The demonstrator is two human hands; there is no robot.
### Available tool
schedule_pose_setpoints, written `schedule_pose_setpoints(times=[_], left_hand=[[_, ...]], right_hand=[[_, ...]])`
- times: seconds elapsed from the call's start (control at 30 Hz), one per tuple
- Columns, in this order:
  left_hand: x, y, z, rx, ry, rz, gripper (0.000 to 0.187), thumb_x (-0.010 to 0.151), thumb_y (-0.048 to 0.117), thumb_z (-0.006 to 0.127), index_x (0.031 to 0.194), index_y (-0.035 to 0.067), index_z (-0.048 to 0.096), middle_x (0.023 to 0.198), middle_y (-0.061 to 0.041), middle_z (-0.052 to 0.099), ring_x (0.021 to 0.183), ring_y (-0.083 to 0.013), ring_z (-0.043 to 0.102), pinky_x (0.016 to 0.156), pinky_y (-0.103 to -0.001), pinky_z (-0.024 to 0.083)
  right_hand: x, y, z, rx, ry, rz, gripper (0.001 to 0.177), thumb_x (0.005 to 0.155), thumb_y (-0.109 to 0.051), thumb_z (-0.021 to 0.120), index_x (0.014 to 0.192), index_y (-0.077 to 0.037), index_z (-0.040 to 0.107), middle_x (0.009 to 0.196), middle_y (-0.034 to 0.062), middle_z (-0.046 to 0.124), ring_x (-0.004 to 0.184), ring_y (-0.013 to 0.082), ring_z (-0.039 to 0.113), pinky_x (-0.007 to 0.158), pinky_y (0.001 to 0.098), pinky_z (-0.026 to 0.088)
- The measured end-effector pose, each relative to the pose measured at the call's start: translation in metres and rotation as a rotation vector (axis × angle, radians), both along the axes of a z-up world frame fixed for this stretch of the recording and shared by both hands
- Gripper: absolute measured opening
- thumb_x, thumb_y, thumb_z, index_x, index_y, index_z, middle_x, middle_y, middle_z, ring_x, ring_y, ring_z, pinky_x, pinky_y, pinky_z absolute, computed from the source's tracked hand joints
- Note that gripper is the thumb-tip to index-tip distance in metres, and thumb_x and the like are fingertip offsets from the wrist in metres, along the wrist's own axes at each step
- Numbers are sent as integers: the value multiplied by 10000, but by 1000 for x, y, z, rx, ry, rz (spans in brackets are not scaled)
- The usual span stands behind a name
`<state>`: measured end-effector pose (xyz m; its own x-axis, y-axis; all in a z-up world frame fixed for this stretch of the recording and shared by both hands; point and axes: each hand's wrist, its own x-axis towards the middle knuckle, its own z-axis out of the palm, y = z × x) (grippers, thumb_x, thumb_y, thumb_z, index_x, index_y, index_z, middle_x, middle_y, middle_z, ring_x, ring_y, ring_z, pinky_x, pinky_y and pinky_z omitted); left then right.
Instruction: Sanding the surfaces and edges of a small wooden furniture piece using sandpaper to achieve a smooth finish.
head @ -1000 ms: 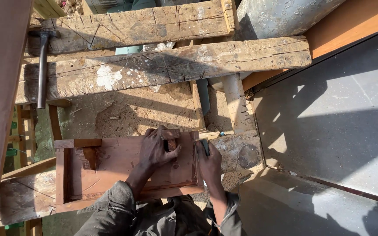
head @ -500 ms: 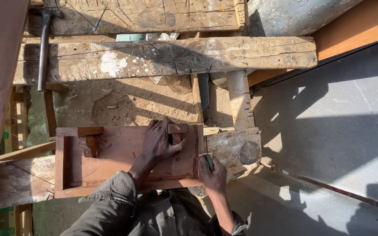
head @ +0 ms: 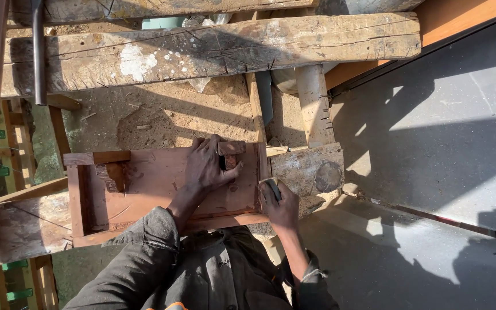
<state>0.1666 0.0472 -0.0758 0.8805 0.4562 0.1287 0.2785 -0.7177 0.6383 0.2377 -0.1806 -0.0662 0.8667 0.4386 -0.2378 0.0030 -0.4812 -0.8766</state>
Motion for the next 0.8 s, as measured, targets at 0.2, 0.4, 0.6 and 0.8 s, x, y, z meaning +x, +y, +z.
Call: schedule_pose_setpoints(times=[0.2,0.4,0.6,0.8], left_hand=[[-1,3,8,1,4,-16,734,774,761,652,1089,117,498,814,-215,720,924,-355,748,1003,-458,475],[4,-1,11,-25,152,-21,824,773,800,605,1127,68,472,975,-306,735,1071,-409,722,1063,-497,432],[0,-2,17,-14,-20,-15,680,826,679,680,1054,78,459,863,-250,711,955,-409,722,972,-508,479],[-1,0,9,15,-23,-9,681,849,704,638,1059,81,461,870,-250,710,922,-402,731,970,-515,485]], right_hand=[[6,30,35,86,-58,-70,352,1057,-326,678,798,-90,716,502,81,566,395,187,524,406,309,416],[-28,-9,32,-74,-6,-191,428,1005,-379,721,712,-71,676,472,85,558,405,133,503,440,297,414],[-17,15,10,-31,-120,-204,376,1023,-377,712,769,-100,699,504,128,579,423,252,569,467,335,422],[-66,-23,5,-223,-254,-361,379,944,-332,777,699,-84,631,481,158,550,412,250,551,444,338,398]])
